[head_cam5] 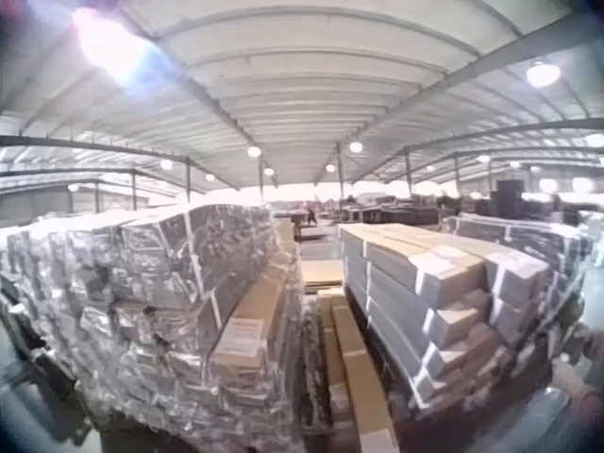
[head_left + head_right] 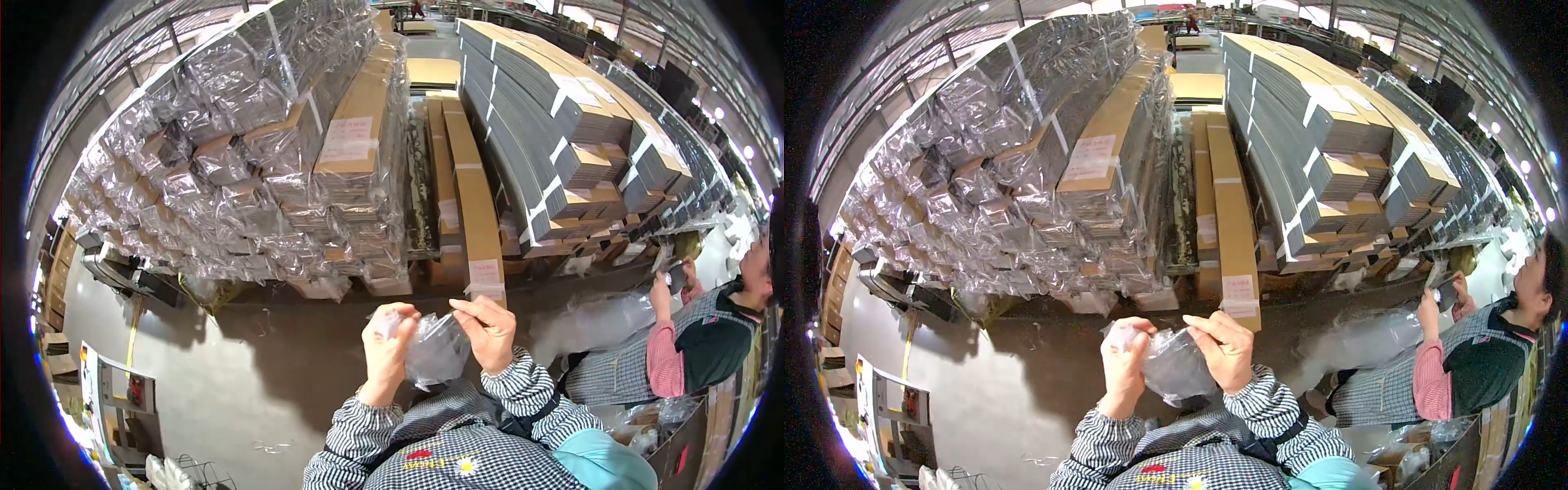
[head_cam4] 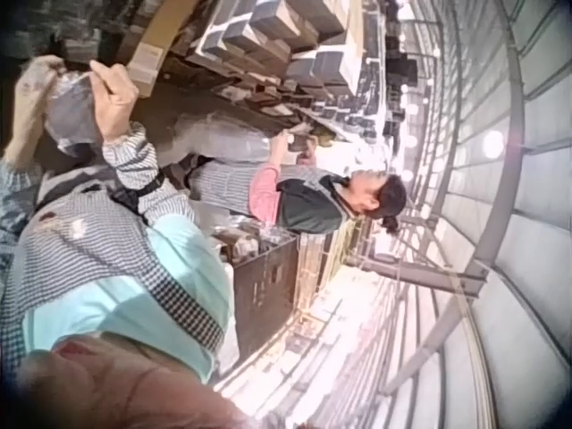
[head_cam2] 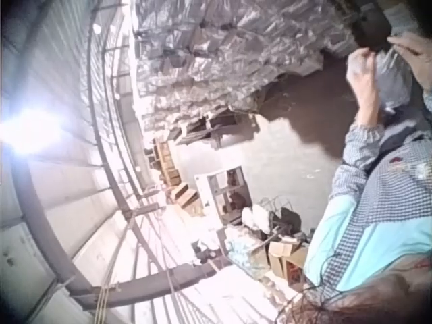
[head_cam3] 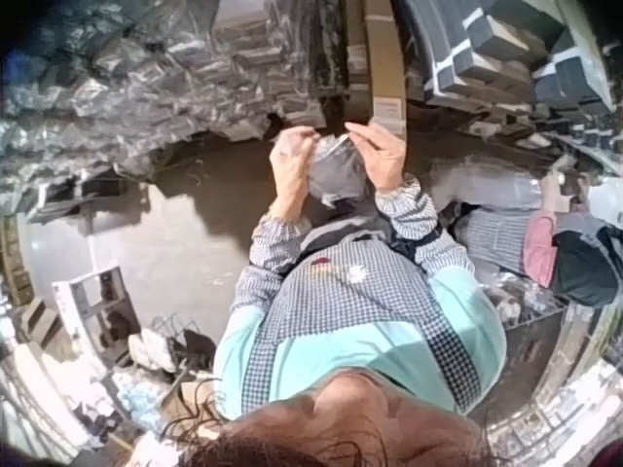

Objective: The recorder is packaging cardboard components into plastic sleeves and organizing them on a pallet in a manufacturing facility.

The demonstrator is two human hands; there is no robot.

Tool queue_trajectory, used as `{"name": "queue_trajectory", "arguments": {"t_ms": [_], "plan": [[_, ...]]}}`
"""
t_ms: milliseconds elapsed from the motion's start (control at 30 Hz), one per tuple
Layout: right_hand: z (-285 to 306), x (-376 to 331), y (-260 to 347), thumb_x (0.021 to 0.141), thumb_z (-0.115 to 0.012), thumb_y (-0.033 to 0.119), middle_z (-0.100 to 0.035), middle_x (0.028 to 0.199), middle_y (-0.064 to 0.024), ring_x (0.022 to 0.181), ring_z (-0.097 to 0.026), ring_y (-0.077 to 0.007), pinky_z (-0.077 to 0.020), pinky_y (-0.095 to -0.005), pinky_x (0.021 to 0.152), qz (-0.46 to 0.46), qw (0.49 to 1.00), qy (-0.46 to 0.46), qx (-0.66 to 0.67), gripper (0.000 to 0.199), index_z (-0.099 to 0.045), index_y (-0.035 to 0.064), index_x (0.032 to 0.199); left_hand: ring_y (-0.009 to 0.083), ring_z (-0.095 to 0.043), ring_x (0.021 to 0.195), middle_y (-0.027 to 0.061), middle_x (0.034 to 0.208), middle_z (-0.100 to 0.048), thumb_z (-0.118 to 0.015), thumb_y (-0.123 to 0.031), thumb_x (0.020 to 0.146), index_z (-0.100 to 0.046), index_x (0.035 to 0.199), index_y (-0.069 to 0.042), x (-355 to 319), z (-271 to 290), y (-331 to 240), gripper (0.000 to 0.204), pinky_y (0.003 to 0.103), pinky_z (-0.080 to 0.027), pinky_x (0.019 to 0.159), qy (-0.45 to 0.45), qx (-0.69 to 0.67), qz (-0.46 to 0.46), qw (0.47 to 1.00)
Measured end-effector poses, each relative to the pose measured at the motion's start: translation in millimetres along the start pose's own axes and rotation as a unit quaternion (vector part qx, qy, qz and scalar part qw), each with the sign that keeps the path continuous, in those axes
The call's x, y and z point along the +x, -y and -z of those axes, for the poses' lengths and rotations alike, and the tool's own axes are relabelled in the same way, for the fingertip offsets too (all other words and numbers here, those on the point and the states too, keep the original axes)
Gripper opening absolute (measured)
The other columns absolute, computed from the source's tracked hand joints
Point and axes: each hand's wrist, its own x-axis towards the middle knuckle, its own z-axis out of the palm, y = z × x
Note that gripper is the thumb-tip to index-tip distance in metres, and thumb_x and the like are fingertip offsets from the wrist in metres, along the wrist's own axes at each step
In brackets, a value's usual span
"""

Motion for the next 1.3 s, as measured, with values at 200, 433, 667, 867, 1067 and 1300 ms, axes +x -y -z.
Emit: {"name": "queue_trajectory", "arguments": {"t_ms": [200, 433, 667, 867, 1067, 1300], "plan": [[19.8, -16.7, -31.2, 0.089, -0.068, 0.001, -0.063, 0.088, -0.0032, 0.072, -0.053, -0.0089, -0.0452, -0.0237, 0.070, -0.107, 0.926, 0.017, 0.362, 0.011, -0.062, 0.0018, 0.079, 0.0070, -0.053, 0.066, -0.0016, 0.075, -0.062, -0.073, -0.010, 0.087, -0.066, 0.085, -0.002, 6.8, 24.4, 24.0, 0.010, 0.024, -0.044, 0.061, 0.026, 0.101, 0.068, 0.992], [46.5, -28.7, -66.9, 0.094, -0.066, 0.027, -0.055, 0.072, -0.0026, 0.075, -0.056, -0.0137, -0.0449, -0.0295, 0.076, -0.300, 0.828, 0.073, 0.468, 0.032, -0.050, 0.0093, 0.073, 0.0109, -0.059, 0.074, 0.0070, 0.092, -0.067, -0.060, -0.033, 0.098, -0.063, 0.097, -0.002, 8.0, -5.7, 57.5, 0.031, 0.026, -0.049, 0.065, 0.104, 0.028, 0.180, 0.978], [89.9, -39.3, -107.8, 0.092, -0.064, 0.029, -0.059, 0.062, -0.0034, 0.083, -0.060, -0.0227, -0.0294, -0.0473, 0.110, -0.264, 0.818, 0.137, 0.492, 0.029, -0.059, 0.0097, 0.071, 0.0116, -0.055, 0.068, 0.0074, 0.079, -0.063, -0.077, -0.056, 0.076, -0.054, 0.086, -0.008, 30.0, 13.7, 61.2, 0.054, 0.025, -0.040, 0.058, 0.317, -0.110, 0.395, 0.855], [122.0, -69.3, -220.9, 0.092, -0.059, 0.022, -0.070, 0.107, -0.0059, 0.095, -0.059, -0.0264, -0.0405, -0.0431, 0.100, -0.123, 0.868, 0.410, -0.251, 0.020, -0.070, 0.0106, 0.103, 0.0236, -0.066, 0.076, 0.0067, 0.079, -0.065, -0.063, -0.019, 0.087, -0.067, 0.106, -0.004, 80.8, 70.2, 184.8, 0.024, 0.033, -0.052, 0.068, 0.466, 0.462, 0.138, 0.741], [131.3, -31.7, -251.2, 0.084, -0.058, 0.018, -0.061, 0.087, -0.0066, 0.083, -0.061, -0.0228, -0.0501, -0.0386, 0.068, -0.029, 0.930, 0.294, -0.217, 0.015, -0.065, 0.0069, 0.090, 0.0331, -0.066, 0.085, 0.0155, 0.093, -0.069, -0.061, -0.009, 0.079, -0.070, 0.101, -0.006, 143.3, 3.2, 181.1, 0.024, 0.042, -0.052, 0.075, 0.555, 0.548, -0.019, 0.626], [67.6, -13.0, -246.2, 0.089, -0.060, 0.004, -0.058, 0.080, -0.0081, 0.072, -0.059, -0.0157, -0.0459, -0.0317, 0.061, -0.277, 0.947, -0.155, -0.045, 0.006, -0.063, -0.0004, 0.088, 0.0124, -0.061, 0.088, 0.0031, 0.093, -0.067, -0.065, -0.019, 0.093, -0.065, 0.102, -0.002, 165.7, -5.5, 196.1, 0.020, 0.029, -0.050, 0.080, 0.286, 0.184, 0.321, 0.884]]}}
